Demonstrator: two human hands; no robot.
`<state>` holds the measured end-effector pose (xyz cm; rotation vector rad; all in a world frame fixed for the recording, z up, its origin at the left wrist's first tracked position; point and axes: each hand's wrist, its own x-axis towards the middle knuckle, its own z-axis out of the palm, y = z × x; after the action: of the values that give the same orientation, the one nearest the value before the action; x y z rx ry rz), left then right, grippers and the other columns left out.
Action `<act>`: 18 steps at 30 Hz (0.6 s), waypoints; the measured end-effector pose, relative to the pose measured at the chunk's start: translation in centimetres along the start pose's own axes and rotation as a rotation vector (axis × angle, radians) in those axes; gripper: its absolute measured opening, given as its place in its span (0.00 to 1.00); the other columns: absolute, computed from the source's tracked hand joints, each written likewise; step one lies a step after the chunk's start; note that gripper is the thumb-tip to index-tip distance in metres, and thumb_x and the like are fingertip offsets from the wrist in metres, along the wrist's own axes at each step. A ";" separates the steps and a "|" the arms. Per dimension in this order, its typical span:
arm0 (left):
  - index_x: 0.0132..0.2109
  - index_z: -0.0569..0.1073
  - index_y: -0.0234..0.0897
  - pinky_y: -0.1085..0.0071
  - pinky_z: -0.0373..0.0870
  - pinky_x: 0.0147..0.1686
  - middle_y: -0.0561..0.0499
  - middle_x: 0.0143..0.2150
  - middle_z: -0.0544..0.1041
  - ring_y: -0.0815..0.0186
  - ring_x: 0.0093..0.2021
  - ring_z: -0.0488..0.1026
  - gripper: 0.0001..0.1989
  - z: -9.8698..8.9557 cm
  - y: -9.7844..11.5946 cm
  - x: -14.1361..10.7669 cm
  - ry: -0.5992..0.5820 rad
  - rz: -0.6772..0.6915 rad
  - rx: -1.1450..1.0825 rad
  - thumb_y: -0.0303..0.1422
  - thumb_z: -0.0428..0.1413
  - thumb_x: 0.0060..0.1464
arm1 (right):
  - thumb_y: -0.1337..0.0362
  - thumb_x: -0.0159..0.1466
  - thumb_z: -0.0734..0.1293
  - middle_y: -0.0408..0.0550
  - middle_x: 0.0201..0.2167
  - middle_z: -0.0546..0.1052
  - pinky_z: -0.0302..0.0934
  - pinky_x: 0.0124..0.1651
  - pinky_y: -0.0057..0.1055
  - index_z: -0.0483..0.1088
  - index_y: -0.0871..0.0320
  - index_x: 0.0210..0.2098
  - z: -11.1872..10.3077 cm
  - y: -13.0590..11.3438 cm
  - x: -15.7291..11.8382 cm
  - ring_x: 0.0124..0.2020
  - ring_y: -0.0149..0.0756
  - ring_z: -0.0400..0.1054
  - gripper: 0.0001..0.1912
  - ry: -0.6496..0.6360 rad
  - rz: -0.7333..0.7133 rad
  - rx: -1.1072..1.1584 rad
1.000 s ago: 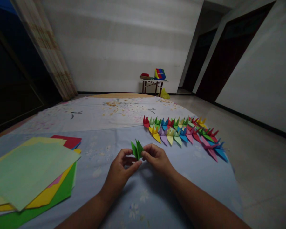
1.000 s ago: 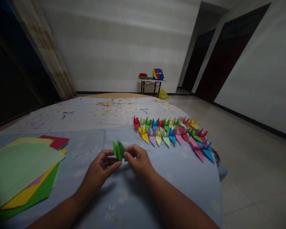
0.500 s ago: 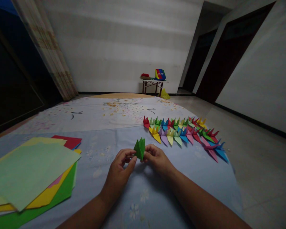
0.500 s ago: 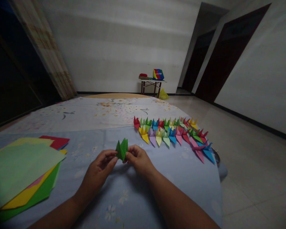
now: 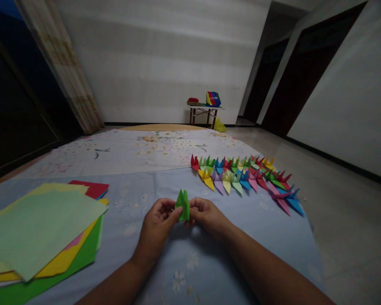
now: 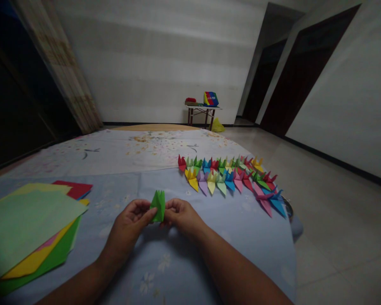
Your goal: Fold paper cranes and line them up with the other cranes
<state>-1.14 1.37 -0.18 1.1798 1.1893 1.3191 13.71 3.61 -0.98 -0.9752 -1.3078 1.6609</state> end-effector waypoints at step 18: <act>0.47 0.70 0.39 0.68 0.69 0.34 0.48 0.42 0.72 0.66 0.34 0.70 0.17 -0.3 0.2 -0.8 -0.104 0.445 0.554 0.33 0.58 0.47 | 0.53 0.46 0.73 0.40 0.18 0.69 0.48 0.24 0.22 0.67 0.63 0.27 -0.5 1.1 0.4 0.18 0.23 0.58 0.20 -0.066 0.031 0.175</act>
<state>-1.36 0.58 0.01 1.9777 1.3048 1.2539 13.88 4.03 -2.17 -0.8465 -1.1722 1.8111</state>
